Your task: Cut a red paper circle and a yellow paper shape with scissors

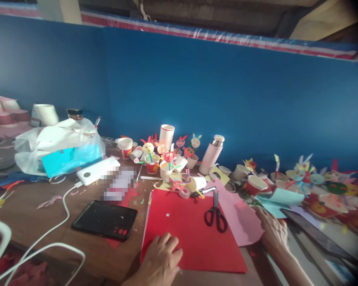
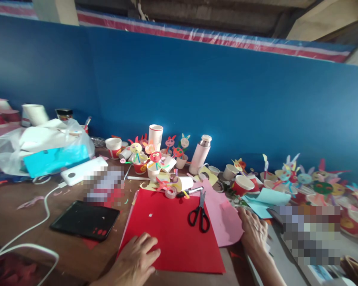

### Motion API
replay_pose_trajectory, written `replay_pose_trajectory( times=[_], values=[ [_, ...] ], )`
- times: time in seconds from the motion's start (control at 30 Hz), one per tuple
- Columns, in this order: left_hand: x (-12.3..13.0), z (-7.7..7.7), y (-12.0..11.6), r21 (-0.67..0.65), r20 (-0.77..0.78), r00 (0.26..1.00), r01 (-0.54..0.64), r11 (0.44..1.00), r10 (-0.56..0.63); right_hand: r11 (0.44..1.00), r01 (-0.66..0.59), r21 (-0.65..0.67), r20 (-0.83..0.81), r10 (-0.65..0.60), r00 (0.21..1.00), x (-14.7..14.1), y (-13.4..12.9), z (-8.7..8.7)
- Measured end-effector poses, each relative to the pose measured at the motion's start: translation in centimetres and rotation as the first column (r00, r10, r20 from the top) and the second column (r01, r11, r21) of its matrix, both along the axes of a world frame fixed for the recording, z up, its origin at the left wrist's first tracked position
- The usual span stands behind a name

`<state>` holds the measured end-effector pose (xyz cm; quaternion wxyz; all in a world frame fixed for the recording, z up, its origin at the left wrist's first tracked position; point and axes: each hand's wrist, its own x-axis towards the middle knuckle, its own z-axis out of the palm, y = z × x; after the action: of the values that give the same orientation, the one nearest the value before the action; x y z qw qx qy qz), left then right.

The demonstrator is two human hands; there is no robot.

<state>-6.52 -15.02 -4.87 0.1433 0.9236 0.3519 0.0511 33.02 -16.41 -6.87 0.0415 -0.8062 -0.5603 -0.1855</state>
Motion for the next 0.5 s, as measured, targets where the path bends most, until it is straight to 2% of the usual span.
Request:
replay_pose_trajectory(
  times=[0.2, 0.5],
  values=[
    [0.0, -0.3, 0.0, -0.006, -0.021, 1.0, 0.01, 1.0, -0.01, 0.996, 0.087, -0.031, -0.016, -0.087, 0.996, 0.4, 1.2, 1.3],
    [0.0, -0.3, -0.1, 0.007, -0.019, 1.0, 0.004, 1.0, -0.004, 0.992, 0.125, 0.001, -0.049, -0.125, 0.991, 1.4, 3.0, 0.8]
  ],
)
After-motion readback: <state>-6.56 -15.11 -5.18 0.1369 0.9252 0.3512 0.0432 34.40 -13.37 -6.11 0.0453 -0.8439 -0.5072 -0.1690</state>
